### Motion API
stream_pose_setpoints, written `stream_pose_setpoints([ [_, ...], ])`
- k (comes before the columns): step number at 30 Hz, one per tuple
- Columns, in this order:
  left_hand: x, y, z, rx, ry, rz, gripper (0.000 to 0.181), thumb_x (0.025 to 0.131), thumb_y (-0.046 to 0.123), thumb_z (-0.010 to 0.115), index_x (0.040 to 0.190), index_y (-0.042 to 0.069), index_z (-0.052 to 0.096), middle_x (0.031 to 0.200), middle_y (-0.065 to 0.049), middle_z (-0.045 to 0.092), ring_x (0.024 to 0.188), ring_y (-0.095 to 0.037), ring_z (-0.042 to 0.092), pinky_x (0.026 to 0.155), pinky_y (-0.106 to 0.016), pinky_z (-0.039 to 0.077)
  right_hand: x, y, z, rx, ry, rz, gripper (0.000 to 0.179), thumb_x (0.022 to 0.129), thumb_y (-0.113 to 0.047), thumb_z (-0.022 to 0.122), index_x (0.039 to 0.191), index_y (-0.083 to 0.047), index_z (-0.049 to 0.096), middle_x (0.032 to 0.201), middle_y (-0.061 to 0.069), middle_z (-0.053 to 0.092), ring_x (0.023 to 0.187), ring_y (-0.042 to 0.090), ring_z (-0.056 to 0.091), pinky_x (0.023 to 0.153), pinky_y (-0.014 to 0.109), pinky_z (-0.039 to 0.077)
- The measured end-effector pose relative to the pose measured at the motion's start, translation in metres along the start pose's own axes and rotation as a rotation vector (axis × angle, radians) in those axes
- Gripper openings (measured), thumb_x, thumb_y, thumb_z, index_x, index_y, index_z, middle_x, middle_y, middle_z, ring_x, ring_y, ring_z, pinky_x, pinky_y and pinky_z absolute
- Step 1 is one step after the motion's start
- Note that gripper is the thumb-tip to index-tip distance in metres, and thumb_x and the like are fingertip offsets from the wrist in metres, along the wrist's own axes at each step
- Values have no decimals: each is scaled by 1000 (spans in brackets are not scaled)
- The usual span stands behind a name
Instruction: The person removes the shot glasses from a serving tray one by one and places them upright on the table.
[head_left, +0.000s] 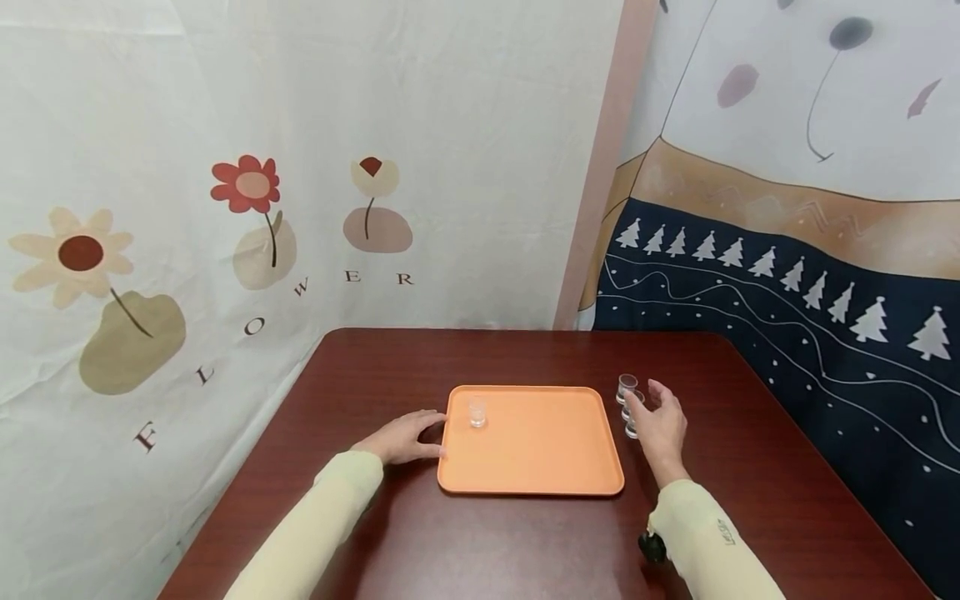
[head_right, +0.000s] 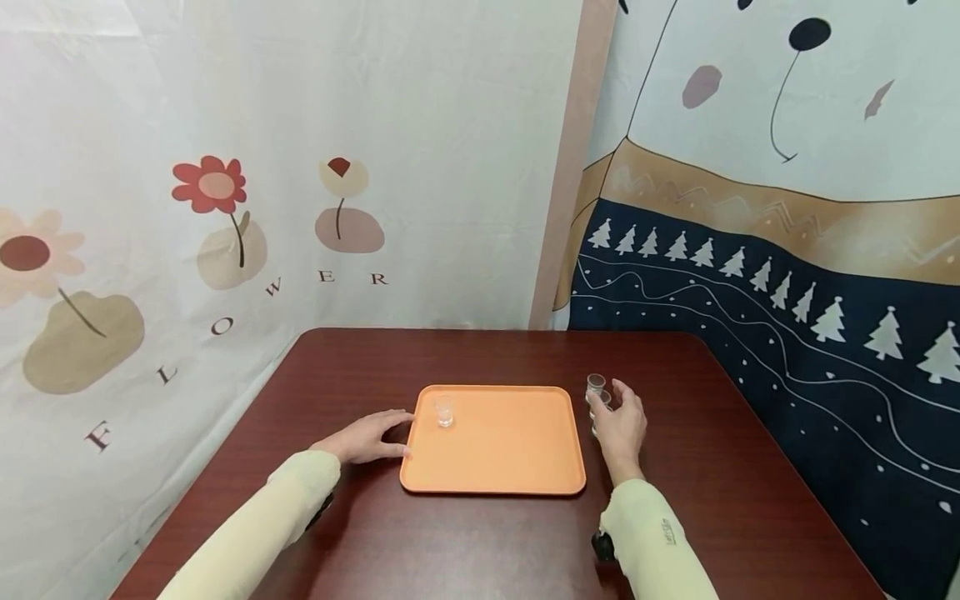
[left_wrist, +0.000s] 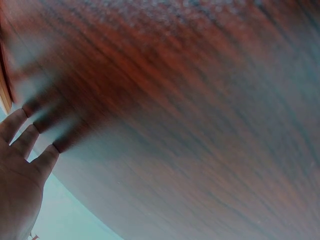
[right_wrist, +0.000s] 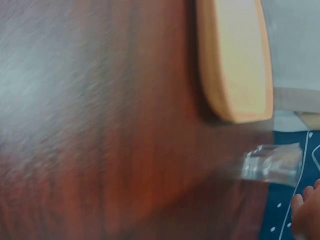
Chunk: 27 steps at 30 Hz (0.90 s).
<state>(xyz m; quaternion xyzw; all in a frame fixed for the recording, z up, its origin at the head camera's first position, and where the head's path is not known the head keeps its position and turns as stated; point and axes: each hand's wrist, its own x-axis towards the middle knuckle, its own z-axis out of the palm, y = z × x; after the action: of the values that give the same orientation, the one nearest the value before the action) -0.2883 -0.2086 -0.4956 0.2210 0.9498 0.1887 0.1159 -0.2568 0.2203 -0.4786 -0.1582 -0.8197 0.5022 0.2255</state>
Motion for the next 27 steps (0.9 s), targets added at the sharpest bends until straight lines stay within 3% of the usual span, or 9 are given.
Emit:
stream_pose_setpoints([
  [9,-1,-2,0,2,7,15,72,87,49,73,146,14,51,149,-17,44,139,-34,39,111,-50,34,-2,-24,23,51,-50,-73,55,91,-28,74,137,-3,56,132,19,57,123,35,55,101,46,45],
  [15,-1,-3,-1,1,18,53,70,88,46,74,144,10,52,148,-20,45,138,-37,40,111,-51,34,-11,-34,44,85,-139,-150,54,91,-23,74,136,1,57,134,21,57,125,35,52,105,49,41],
  [27,1,-1,0,-1,13,49,68,88,47,73,145,14,52,150,-18,44,140,-35,38,112,-50,33,-33,-53,90,84,-299,-192,50,91,-20,75,134,1,59,132,17,59,122,33,56,103,46,44],
])
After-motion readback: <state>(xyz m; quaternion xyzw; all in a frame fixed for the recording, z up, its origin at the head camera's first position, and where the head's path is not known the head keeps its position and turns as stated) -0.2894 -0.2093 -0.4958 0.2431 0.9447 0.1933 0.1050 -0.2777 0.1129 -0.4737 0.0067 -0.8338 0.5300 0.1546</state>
